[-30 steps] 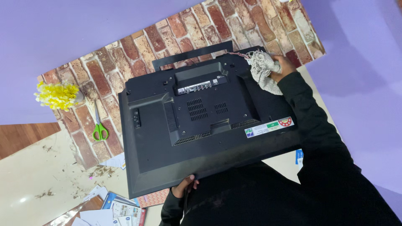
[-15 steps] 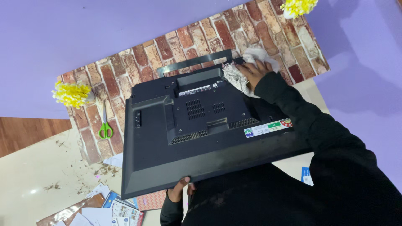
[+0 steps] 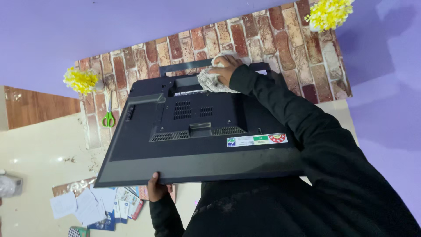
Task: The person cleans the front screen and the back panel of a television with a cloth.
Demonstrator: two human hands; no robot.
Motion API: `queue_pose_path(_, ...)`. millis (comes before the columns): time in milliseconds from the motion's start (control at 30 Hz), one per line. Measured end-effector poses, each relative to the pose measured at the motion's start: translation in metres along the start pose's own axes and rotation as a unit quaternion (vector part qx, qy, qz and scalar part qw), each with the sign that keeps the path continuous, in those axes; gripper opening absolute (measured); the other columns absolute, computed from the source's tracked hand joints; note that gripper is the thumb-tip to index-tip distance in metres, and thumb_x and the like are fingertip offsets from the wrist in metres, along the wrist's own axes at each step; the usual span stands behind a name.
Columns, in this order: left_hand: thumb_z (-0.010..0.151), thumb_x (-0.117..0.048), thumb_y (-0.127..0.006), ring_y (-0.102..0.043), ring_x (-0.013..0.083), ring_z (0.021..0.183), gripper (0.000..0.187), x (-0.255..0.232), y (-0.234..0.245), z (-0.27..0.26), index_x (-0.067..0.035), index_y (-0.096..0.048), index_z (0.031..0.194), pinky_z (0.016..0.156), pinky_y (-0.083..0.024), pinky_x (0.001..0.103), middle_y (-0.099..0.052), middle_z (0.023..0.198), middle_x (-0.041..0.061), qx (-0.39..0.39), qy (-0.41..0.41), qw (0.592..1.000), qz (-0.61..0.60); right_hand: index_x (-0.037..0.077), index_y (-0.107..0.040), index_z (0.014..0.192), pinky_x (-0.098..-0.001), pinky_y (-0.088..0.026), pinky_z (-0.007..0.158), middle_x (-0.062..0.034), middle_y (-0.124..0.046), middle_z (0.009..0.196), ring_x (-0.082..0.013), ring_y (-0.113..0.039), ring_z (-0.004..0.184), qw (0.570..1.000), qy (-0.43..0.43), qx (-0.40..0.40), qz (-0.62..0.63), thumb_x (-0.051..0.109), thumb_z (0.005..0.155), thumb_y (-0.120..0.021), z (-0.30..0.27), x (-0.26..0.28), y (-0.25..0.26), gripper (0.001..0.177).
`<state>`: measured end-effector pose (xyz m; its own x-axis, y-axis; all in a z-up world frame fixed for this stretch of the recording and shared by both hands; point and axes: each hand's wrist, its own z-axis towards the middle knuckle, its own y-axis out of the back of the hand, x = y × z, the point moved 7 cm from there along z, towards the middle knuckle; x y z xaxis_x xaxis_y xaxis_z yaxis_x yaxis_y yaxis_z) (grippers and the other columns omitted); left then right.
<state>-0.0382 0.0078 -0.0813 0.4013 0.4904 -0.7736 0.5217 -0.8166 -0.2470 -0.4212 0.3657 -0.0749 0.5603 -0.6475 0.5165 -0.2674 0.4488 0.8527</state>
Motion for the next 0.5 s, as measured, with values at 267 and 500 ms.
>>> queue_pose_path(267, 0.106, -0.031, -0.062, -0.05, 0.02, 0.045, 0.035, 0.005, -0.013, -0.022, 0.001, -0.058, 0.093, 0.042, -0.036, 0.03, -0.056, 0.062, 0.01, -0.041, -0.128, 0.987, -0.092, 0.01, -0.078, 0.098, -0.0565, -0.033, 0.109, -0.0038, -0.063, 0.122, -0.0305, -0.048, 0.126, 0.993, 0.004, 0.117, 0.027, 0.053, 0.101, -0.062, -0.001, 0.013, -0.019, 0.046)
queue_pose_path(500, 0.102, -0.043, -0.055, -0.049, 0.0157, 0.043, 0.044, -0.021, -0.055, -0.047, 0.001, -0.061, 0.102, 0.036, -0.032, 0.026, -0.063, 0.067, 0.01, -0.123, -0.123, 0.984, -0.029, 0.008, -0.074, 0.11, -0.0555, -0.035, 0.106, -0.006, -0.063, 0.124, -0.0315, -0.049, 0.124, 0.998, 0.015, 0.059, 0.014, 0.055, 0.095, -0.065, -0.023, 0.021, 0.001, 0.05)
